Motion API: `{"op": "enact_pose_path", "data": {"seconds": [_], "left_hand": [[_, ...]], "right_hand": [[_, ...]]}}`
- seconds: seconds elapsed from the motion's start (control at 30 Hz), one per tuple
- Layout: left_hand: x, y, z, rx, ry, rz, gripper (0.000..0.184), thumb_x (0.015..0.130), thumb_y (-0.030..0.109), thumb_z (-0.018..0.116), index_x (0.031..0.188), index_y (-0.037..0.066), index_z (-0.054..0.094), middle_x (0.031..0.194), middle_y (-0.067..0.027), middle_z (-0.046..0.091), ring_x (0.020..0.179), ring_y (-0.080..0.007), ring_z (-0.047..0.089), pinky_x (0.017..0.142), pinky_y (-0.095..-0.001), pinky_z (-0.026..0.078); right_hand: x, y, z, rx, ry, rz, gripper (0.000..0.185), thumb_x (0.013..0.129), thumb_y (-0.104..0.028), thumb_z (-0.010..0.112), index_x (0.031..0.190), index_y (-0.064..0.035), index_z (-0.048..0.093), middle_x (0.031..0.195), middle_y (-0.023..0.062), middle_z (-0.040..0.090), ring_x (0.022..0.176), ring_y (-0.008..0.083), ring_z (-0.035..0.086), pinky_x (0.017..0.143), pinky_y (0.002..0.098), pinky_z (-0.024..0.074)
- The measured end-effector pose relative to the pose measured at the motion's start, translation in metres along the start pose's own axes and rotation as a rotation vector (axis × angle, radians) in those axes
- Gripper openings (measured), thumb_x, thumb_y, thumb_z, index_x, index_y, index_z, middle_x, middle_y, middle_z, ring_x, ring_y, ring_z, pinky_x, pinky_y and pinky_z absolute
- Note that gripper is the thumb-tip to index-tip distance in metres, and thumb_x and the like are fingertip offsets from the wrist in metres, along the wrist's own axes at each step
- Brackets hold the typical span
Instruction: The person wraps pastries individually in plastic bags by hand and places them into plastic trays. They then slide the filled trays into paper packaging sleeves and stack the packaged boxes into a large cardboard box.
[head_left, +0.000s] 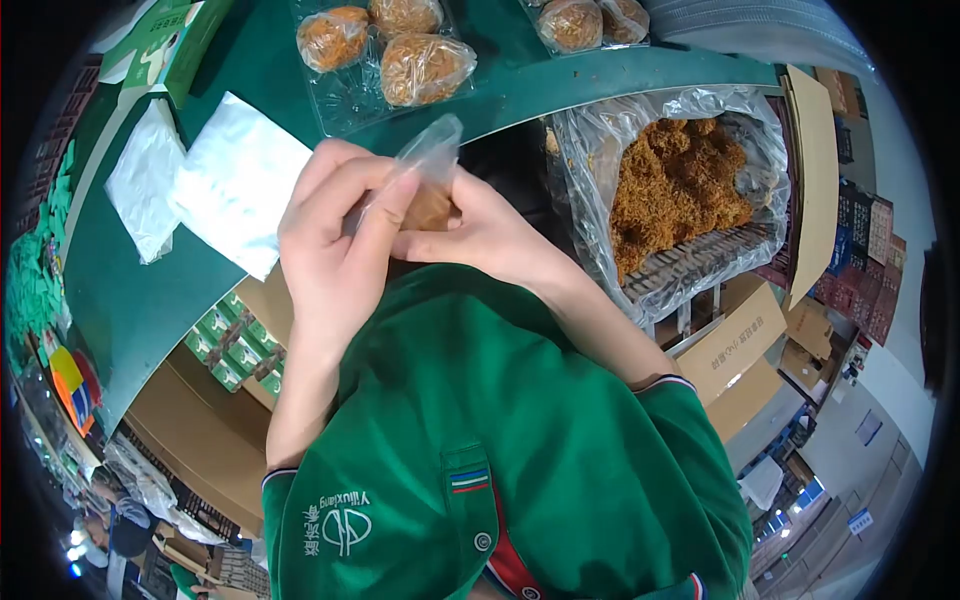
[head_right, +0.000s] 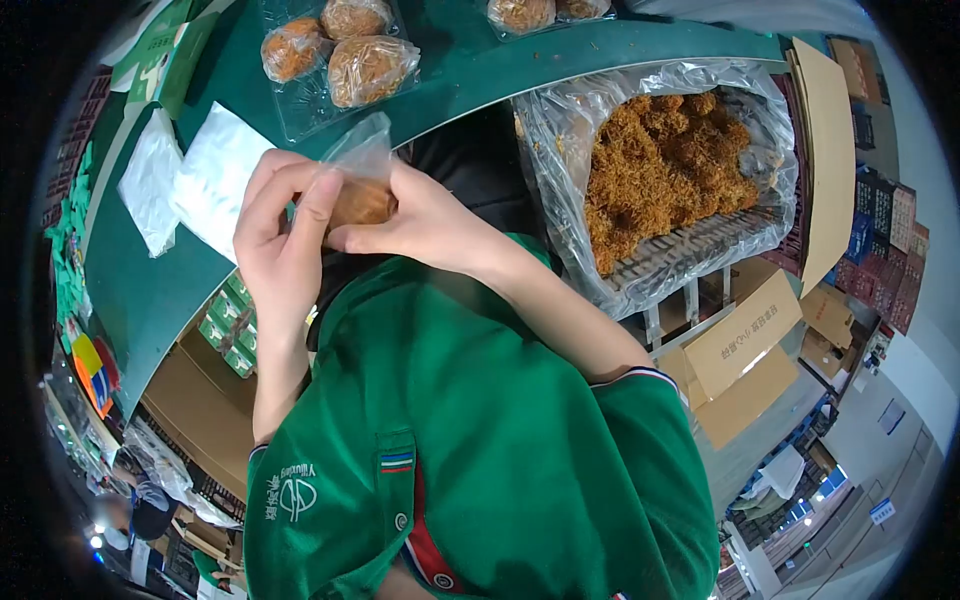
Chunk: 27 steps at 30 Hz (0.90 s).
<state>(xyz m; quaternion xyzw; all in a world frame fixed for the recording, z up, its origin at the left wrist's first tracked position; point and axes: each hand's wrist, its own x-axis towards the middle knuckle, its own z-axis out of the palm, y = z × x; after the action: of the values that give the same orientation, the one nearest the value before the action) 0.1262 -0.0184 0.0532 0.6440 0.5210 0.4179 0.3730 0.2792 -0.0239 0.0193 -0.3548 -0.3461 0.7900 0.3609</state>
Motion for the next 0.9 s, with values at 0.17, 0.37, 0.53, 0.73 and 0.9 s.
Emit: {"op": "enact_pose_path", "data": {"seconds": [0.17, 0.37, 0.53, 0.73, 0.9], "left_hand": [[0.006, 0.002, 0.003, 0.023, -0.216, 0.030, 0.009, 0.080, 0.002, 0.068, 0.089, 0.002, 0.067, 0.080, -0.0083, 0.057, 0.068, -0.0223, 0.058, 0.060, -0.0278, 0.046], [0.001, 0.018, -0.008, 0.357, -0.353, 0.405, 0.030, 0.067, 0.006, 0.074, 0.096, 0.009, 0.070, 0.112, -0.0058, 0.059, 0.102, -0.0266, 0.055, 0.081, -0.0338, 0.046], [-0.010, -0.008, -0.007, 0.403, -0.358, 0.449, 0.045, 0.056, 0.006, 0.077, 0.100, 0.010, 0.070, 0.120, -0.0071, 0.057, 0.111, -0.0293, 0.052, 0.091, -0.0375, 0.045], [-0.007, -0.021, 0.010, -0.313, -0.083, 0.111, 0.057, 0.060, 0.008, 0.082, 0.112, 0.003, 0.060, 0.114, -0.0090, 0.055, 0.104, -0.0231, 0.055, 0.089, -0.0357, 0.046], [-0.017, -0.012, 0.021, -1.313, 0.015, -0.589, 0.058, 0.087, 0.045, 0.059, 0.127, 0.006, 0.046, 0.118, -0.0088, 0.056, 0.110, -0.0230, 0.057, 0.099, -0.0381, 0.045]], "right_hand": [[0.005, 0.016, -0.010, -0.188, -0.080, 0.043, 0.015, 0.086, -0.009, 0.065, 0.096, 0.0019, 0.063, 0.086, 0.0022, 0.064, 0.084, 0.0093, 0.060, 0.073, 0.0258, 0.0493], [0.004, -0.007, -0.003, 0.096, 0.244, 0.009, 0.028, 0.096, -0.025, 0.053, 0.092, -0.0003, 0.066, 0.084, 0.0025, 0.065, 0.074, 0.0071, 0.058, 0.063, 0.0255, 0.0464], [0.013, -0.002, -0.009, 0.120, 0.233, 0.101, 0.034, 0.098, -0.031, 0.051, 0.092, -0.0012, 0.065, 0.084, 0.0026, 0.064, 0.074, 0.0087, 0.059, 0.065, 0.0256, 0.0477], [0.015, -0.021, 0.013, 0.079, 0.239, -0.202, 0.037, 0.101, -0.029, 0.048, 0.101, 0.0016, 0.067, 0.091, 0.0027, 0.066, 0.078, 0.0070, 0.059, 0.070, 0.0255, 0.0487], [0.027, -0.015, 0.011, -0.720, 0.292, -0.777, 0.040, 0.104, -0.025, 0.036, 0.109, -0.0005, 0.067, 0.116, 0.0150, 0.066, 0.100, 0.0218, 0.060, 0.092, 0.0345, 0.0426]]}}
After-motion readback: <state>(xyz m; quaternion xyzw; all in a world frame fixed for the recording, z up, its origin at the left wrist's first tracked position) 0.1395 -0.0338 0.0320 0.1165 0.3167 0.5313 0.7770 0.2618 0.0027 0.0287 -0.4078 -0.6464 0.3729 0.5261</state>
